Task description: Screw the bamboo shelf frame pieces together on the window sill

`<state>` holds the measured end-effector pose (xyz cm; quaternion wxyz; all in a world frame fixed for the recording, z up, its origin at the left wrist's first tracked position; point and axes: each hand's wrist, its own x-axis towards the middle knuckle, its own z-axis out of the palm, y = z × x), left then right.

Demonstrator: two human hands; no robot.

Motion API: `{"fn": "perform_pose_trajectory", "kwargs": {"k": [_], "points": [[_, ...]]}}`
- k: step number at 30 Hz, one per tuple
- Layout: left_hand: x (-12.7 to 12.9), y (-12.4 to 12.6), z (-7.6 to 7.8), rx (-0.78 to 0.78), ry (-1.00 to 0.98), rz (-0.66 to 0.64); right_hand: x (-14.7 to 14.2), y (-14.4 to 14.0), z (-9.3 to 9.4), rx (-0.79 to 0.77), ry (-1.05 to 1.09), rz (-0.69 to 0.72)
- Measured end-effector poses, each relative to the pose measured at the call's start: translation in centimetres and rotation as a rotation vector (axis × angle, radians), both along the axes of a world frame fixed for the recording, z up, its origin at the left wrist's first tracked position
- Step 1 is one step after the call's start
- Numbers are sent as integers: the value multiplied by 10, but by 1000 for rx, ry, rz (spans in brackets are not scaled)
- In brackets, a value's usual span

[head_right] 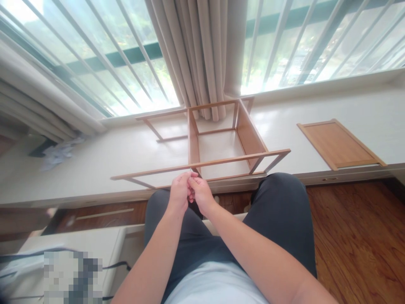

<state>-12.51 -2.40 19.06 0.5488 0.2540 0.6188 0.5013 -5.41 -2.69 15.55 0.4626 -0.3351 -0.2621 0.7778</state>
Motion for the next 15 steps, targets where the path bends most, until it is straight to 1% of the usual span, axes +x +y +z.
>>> {"fn": "perform_pose_trajectory", "kwargs": {"k": [9, 15], "points": [[-2, 1, 1, -12, 9, 10, -2, 1, 2, -7, -14, -3], [-4, 1, -1, -11, 10, -17, -1, 1, 2, -2, 41, 15]]}}
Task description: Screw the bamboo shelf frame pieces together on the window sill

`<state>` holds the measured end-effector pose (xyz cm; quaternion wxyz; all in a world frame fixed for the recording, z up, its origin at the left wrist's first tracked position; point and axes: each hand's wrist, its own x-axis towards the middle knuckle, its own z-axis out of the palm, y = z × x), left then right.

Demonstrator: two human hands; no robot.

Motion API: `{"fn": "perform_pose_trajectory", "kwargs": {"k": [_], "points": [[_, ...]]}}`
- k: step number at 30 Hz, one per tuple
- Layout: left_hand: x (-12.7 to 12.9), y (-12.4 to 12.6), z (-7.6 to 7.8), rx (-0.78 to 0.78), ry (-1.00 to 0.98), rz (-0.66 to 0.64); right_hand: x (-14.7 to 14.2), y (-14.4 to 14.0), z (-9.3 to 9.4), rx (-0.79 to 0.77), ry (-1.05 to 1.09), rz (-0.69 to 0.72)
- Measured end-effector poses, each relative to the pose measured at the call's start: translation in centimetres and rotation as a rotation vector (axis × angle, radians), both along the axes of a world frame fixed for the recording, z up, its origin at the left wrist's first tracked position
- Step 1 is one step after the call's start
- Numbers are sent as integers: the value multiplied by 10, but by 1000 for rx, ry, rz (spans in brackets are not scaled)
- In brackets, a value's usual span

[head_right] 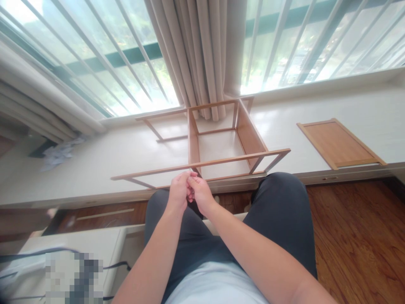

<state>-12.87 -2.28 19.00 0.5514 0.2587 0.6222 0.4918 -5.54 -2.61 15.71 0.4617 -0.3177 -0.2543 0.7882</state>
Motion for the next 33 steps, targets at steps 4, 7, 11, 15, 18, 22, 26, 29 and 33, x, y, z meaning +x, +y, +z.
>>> {"fn": "perform_pose_trajectory", "kwargs": {"k": [4, 7, 11, 15, 18, 22, 26, 29, 33], "points": [[-1, 0, 4, -9, -2, -9, -1, -1, 4, 23, -13, -24], [-1, 0, 6, -22, -13, -4, -1, -2, 8, 29, -1, -26], [-3, 3, 5, -33, -72, -22, 2, -2, 16, 22, -45, -60], [-5, 6, 4, -32, -160, -69, 6, 1, 25, 45, -143, -86], [-5, 6, 6, -17, -187, -65, 7, 2, 28, 73, -204, -91], [-5, 5, 7, 17, -196, -42, 7, 3, 29, 94, -272, -90], [-8, 6, 3, 44, -199, -17, 9, 5, 27, 106, -334, -76], [-9, 7, 1, 45, -200, -2, 10, 6, 27, 121, -415, -71], [-10, 9, 0, 63, -162, -2, 14, 8, 30, 166, -575, -59]]}}
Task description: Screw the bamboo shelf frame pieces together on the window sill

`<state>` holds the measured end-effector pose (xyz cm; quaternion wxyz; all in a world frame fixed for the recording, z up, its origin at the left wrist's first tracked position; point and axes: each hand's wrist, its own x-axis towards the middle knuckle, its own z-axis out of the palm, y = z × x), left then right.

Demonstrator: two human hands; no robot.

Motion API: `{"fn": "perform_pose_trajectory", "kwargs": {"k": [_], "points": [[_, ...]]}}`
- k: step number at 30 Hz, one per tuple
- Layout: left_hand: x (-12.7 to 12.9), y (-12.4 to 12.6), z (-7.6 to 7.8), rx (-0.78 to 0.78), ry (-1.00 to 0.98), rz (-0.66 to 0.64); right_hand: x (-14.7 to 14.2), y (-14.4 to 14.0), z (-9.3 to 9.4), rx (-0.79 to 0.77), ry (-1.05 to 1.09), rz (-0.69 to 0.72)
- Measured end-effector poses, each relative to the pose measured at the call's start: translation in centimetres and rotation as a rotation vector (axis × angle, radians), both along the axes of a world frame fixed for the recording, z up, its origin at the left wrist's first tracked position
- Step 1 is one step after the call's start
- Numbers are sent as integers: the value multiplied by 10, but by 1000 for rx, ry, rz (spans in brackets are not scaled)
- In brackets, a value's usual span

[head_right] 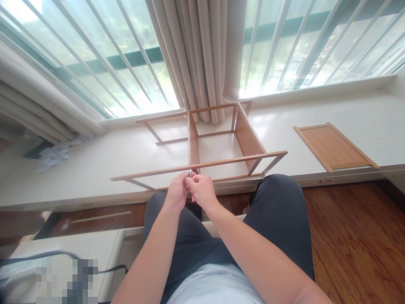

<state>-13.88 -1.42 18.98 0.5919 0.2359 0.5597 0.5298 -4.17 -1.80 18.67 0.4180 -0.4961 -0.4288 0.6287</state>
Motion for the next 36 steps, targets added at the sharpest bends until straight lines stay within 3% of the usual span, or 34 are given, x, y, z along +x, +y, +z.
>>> {"fn": "perform_pose_trajectory", "kwargs": {"k": [8, 12, 21, 28, 36], "points": [[-1, 2, -4, 26, 30, -6, 3, 6, 6, 126, -305, 10], [-1, 3, -5, 37, 25, -13, 3, 8, 3, 105, -306, 37], [-1, 1, 4, -8, -66, -128, -3, 5, -8, -51, 306, 81], [-2, 5, 1, -120, -78, -55, -5, 1, -12, -250, 722, 140], [-1, 5, 5, -96, 2, -19, -6, 0, -19, -349, 864, 212]]}}
